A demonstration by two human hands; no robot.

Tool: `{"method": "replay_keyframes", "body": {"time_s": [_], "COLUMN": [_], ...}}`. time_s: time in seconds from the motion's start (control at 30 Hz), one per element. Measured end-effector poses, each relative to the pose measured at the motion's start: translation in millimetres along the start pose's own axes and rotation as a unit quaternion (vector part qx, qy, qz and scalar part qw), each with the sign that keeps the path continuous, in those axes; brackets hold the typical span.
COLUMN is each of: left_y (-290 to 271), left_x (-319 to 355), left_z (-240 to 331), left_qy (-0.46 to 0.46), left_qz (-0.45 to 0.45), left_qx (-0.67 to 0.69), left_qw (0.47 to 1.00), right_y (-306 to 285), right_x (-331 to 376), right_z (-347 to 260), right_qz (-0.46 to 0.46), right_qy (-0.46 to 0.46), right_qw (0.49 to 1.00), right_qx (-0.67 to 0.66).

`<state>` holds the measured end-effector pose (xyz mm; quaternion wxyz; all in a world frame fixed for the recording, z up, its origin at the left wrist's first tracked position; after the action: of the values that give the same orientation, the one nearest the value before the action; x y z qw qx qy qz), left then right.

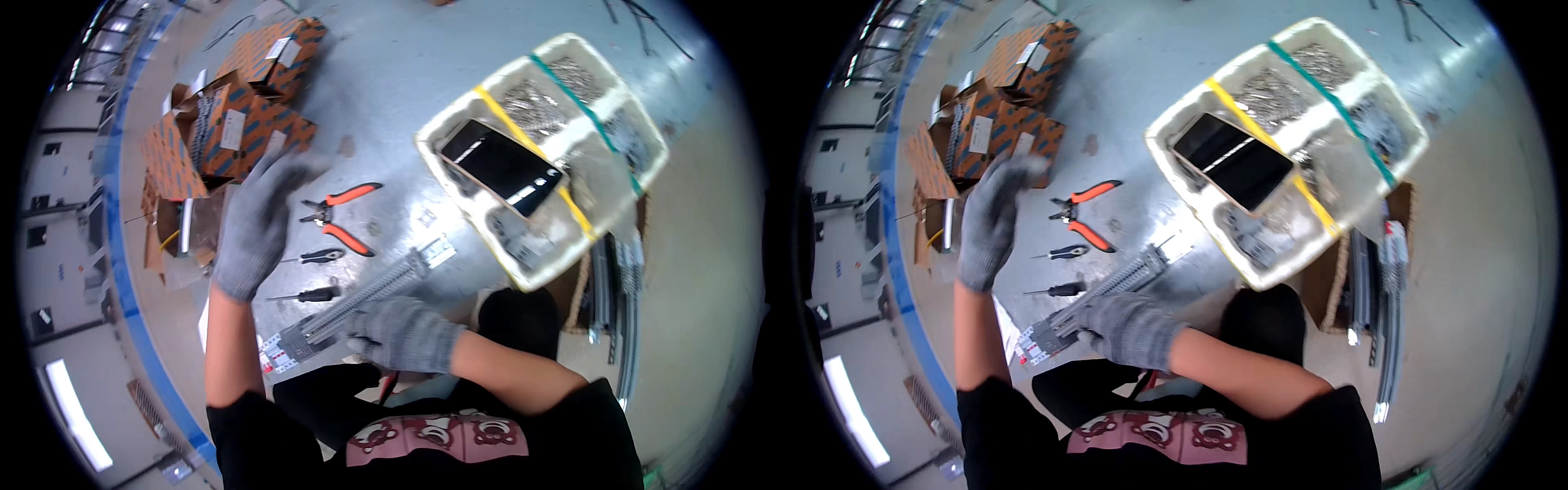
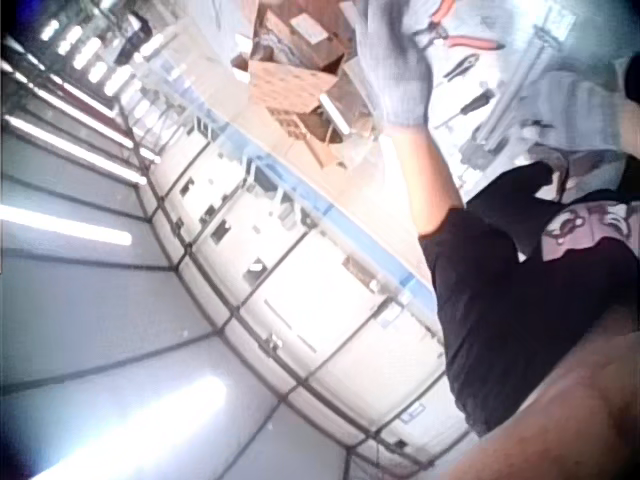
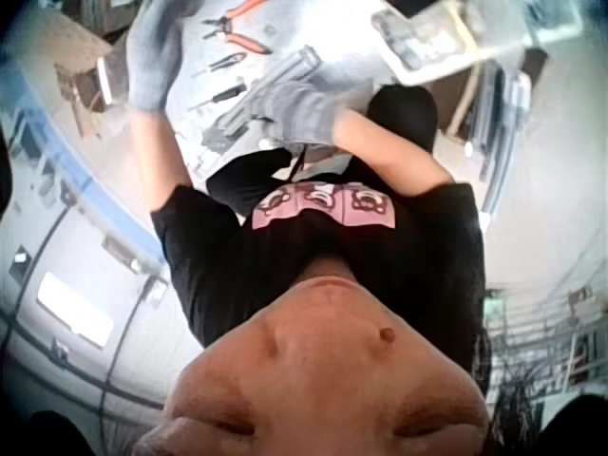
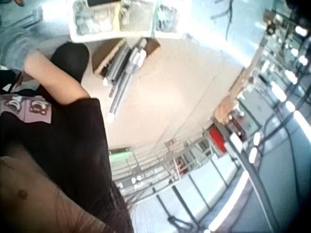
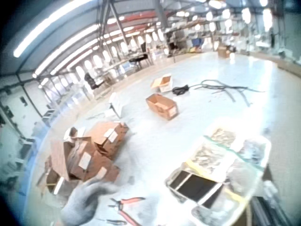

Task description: The person assembles small metal components into a long metal rail using a screwdriver. They repeatedly pick up components from a tray, insert them into slots on the rail, and tighten them with the screwdriver. The person also handles a smartphone and various tools on the workbench.

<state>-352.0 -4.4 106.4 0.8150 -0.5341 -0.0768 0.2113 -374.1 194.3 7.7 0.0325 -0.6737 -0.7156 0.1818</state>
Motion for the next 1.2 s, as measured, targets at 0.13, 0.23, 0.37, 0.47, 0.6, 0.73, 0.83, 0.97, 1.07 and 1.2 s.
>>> {"method": "replay_keyframes", "body": {"time_s": [0.13,0.23,0.37,0.47,0.6,0.73,0.83,0.97,1.07,1.2], "left_y": [-4,15,30,42,48,70,88,132,158,137], "left_x": [137,190,230,209,137,58,21,-25,-43,-60], "left_z": [-46,-48,-46,-25,46,123,147,158,158,155], "left_qy": [-0.157,-0.211,-0.239,-0.163,-0.126,-0.002,0.04,0.111,0.187,0.166], "left_qz": [0.052,0.084,0.135,0.165,0.089,-0.004,-0.02,-0.052,-0.054,-0.038], "left_qx": [-0.035,0.043,0.152,0.116,0.103,0.057,0.035,0.01,-0.115,-0.039], "left_qw": [0.986,0.973,0.949,0.966,0.983,0.998,0.998,0.992,0.974,0.985], "right_y": [32,54,64,70,59,93,115,132,138,146], "right_x": [-23,-27,-42,-52,-56,-56,-57,-58,-65,-76], "right_z": [-22,-8,-11,7,24,79,91,110,112,105], "right_qz": [-0.118,-0.086,-0.073,-0.003,0.118,0.202,0.197,0.183,0.182,0.188], "right_qy": [-0.006,-0.001,0.071,0.092,-0.004,-0.079,-0.083,-0.084,-0.087,-0.093], "right_qw": [0.99,0.988,0.981,0.983,0.983,0.976,0.974,0.972,0.967,0.959], "right_qx": [0.081,0.126,0.166,0.159,0.138,0.02,-0.068,-0.125,-0.157,-0.191]}}
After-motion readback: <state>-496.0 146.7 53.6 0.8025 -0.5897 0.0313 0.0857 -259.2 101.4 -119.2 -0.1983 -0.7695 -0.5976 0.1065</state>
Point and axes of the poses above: each hand's wrist, its own x-axis away from the middle knuckle, its own y-axis out of the palm, z = x × y, the point moved 2 cm from there along -x, towards the middle knuckle, and after that the axes turned 7 degrees about -y, right-handed, at the moved point
